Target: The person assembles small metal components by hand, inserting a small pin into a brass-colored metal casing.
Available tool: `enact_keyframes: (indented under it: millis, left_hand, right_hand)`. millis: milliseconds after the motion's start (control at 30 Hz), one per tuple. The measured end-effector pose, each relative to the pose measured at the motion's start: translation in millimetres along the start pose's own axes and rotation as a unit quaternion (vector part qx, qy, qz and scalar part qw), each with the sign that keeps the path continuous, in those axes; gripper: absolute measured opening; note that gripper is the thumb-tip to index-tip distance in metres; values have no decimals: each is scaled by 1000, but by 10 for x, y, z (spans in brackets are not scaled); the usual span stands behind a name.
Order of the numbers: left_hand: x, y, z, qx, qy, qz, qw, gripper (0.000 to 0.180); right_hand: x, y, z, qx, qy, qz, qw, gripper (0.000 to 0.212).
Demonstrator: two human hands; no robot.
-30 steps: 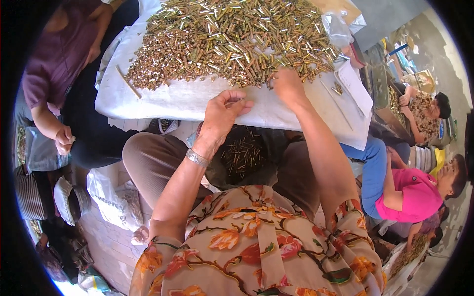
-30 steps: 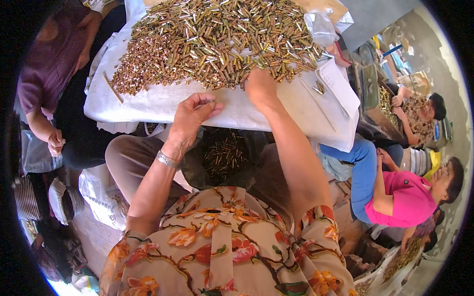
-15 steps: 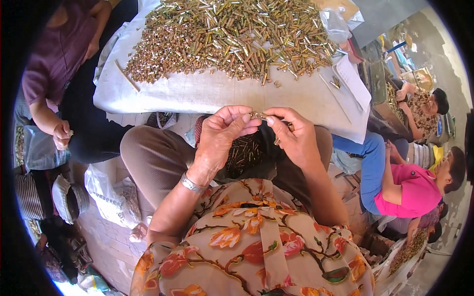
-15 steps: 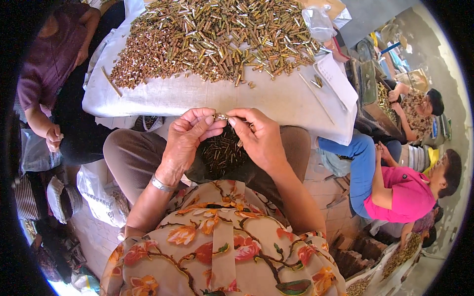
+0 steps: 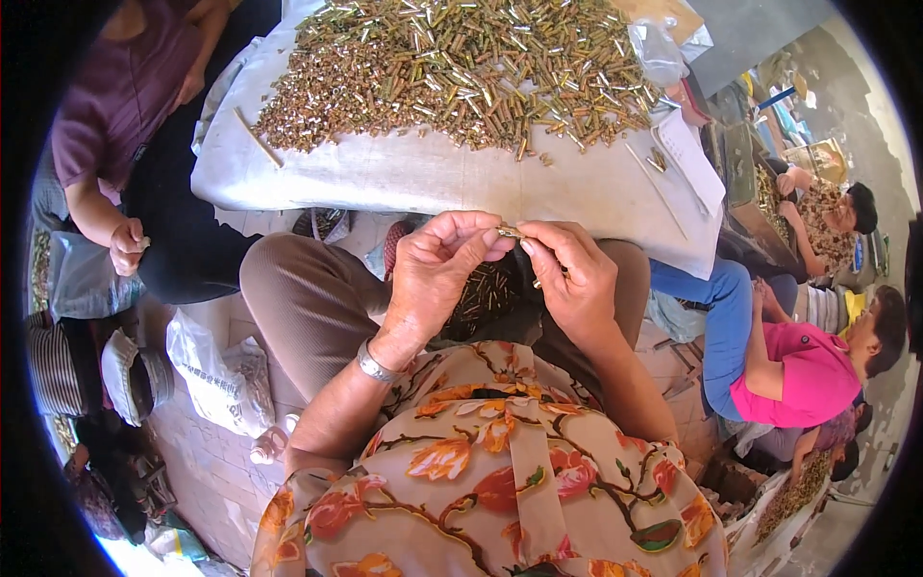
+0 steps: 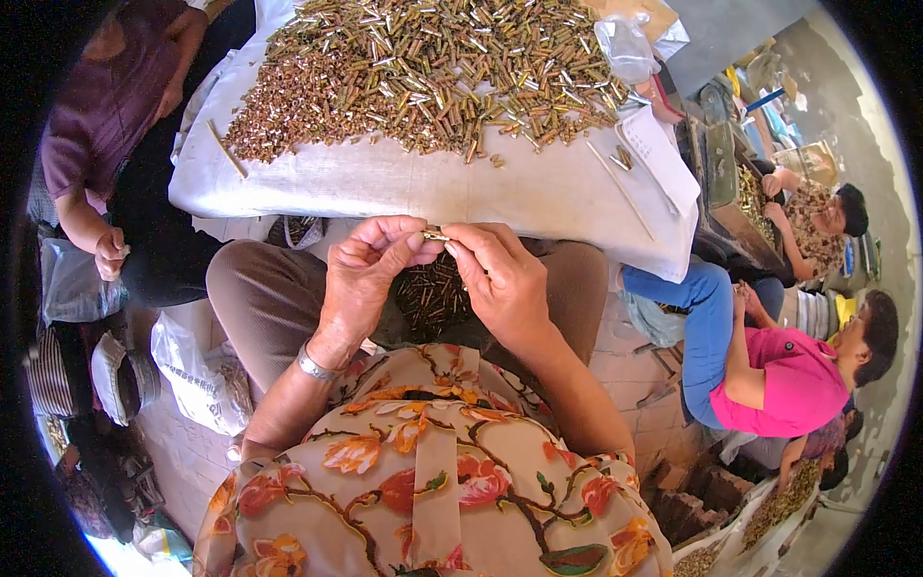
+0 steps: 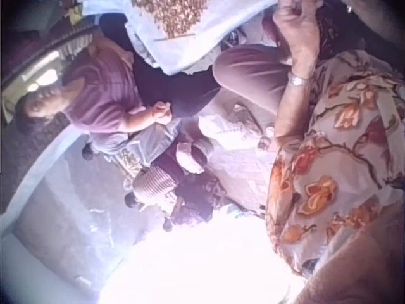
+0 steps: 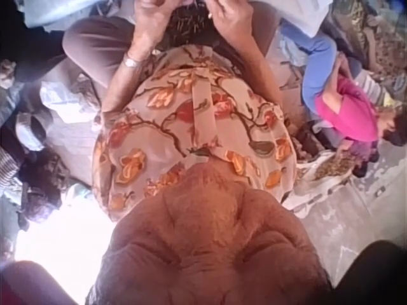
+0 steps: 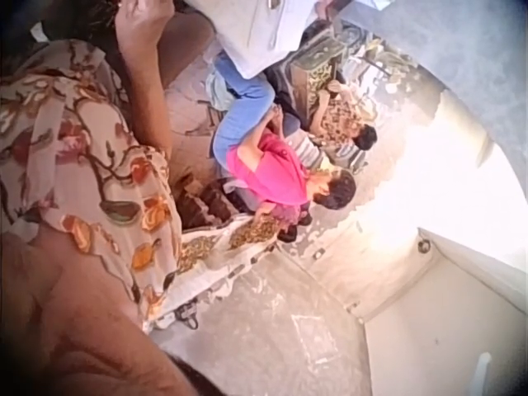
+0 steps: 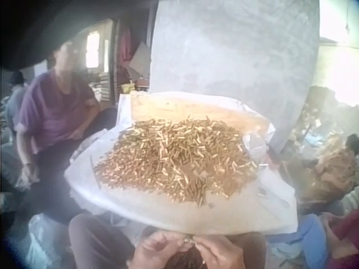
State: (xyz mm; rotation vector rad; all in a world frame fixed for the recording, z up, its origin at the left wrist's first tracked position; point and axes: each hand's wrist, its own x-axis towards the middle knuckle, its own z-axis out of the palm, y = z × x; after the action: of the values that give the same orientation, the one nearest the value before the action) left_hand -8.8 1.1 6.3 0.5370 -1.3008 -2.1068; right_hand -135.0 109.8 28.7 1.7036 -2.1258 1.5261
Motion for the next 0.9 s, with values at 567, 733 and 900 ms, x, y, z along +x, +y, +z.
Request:
enact_keyframes:
  millis: [567,733,900]
  left_hand:
    - [48,-51,-296,-187,-241,-169,937,19]
    - [41,-159,-229,-211,-221,-138,942,16]
    - [103,-239,-243,-304,-229,-179,907,26]
  right_hand:
    - [-48,73,-192,414,-211,361,809,22]
    - [-129,96,-136,534,-163,407,723,24]
    - [-66,41,-130,430,-157,399,794,24]
